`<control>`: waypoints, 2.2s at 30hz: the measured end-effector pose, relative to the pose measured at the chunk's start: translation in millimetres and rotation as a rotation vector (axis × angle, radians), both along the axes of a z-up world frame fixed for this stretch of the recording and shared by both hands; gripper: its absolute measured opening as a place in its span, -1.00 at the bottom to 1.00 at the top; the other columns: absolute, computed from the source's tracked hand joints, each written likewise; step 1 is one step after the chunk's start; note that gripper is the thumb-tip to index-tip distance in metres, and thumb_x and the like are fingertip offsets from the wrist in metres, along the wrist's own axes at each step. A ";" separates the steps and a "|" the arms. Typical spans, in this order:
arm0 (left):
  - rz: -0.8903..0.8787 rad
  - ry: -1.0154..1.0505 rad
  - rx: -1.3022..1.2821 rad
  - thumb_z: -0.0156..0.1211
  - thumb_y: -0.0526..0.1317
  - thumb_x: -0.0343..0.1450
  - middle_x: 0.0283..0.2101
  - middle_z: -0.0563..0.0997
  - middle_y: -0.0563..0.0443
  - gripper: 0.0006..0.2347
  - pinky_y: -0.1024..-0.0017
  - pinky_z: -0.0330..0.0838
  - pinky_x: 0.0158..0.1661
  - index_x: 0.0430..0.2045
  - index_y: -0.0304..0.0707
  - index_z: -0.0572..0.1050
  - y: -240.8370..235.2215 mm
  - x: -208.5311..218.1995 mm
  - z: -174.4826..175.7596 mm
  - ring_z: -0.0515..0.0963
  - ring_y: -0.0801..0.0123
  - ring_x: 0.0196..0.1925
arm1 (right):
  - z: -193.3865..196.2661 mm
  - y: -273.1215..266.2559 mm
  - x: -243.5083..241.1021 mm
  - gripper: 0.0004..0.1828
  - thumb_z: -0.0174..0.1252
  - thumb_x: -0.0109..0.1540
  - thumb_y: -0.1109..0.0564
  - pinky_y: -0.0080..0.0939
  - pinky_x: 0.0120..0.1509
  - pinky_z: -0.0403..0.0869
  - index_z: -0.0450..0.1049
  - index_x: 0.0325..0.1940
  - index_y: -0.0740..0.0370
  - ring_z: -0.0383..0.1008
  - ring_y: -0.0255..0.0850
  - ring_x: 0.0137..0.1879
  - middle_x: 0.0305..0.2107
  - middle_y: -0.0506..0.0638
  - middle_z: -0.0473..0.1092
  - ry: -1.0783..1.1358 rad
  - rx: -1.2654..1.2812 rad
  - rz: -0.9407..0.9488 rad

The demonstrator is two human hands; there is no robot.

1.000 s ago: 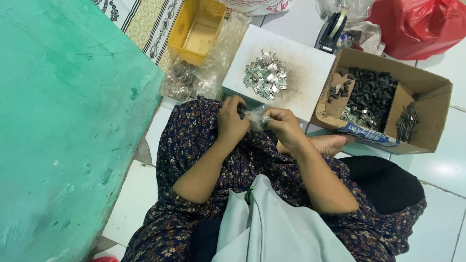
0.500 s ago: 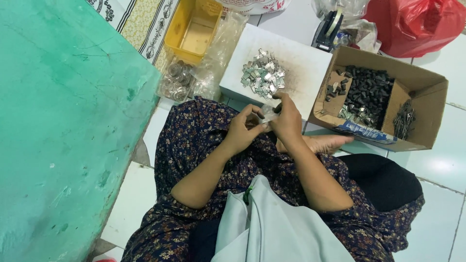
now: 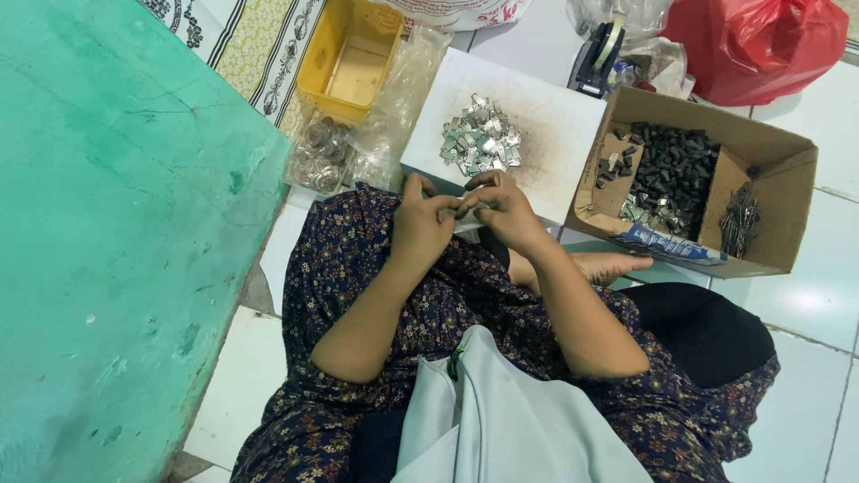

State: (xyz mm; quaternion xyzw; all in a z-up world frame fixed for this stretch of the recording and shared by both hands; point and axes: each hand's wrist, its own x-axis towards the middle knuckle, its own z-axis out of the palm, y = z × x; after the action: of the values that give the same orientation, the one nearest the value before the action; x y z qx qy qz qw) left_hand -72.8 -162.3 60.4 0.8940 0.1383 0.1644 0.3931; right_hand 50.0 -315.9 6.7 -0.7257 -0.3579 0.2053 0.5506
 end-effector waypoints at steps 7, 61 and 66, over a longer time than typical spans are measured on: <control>0.224 0.025 0.113 0.17 -0.54 0.28 -0.15 0.43 -0.30 -0.80 0.18 0.64 -0.19 -0.31 -0.44 0.66 49.9 10.0 56.4 0.65 -0.11 -0.20 | 51.5 10.4 25.4 -0.69 0.35 0.18 0.22 -0.13 0.04 0.56 0.64 0.02 0.17 0.49 -0.11 0.00 -0.14 0.14 0.46 0.168 0.016 -0.141; 0.165 -0.328 -0.225 0.35 -0.46 0.20 -0.09 0.42 -0.22 -0.74 0.40 0.67 -0.41 -0.25 -0.39 0.60 23.7 108.8 -26.9 0.64 0.20 -0.43 | 11.2 15.3 123.8 -0.62 0.57 -0.01 0.32 -0.23 -0.22 0.61 0.65 -0.14 0.24 0.46 -0.21 -0.24 -0.43 0.08 0.46 0.049 0.017 -0.592; 0.202 -0.128 -0.358 0.38 -0.31 0.16 -0.15 0.44 -0.03 -0.71 0.51 0.63 -0.41 -0.25 -0.22 0.68 33.5 124.2 4.8 0.64 0.41 -0.43 | 93.9 39.1 103.1 -0.61 0.59 -0.04 0.35 -0.37 -0.29 0.67 0.66 -0.17 0.25 0.40 -0.38 -0.28 -0.47 -0.08 0.34 0.020 0.278 -0.582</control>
State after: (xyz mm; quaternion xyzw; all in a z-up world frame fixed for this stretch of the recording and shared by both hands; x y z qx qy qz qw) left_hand 51.4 -128.8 65.2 0.7792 0.2289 0.2323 0.5352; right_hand 153.1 -276.8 100.7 -0.7135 -0.1545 -0.0046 0.6834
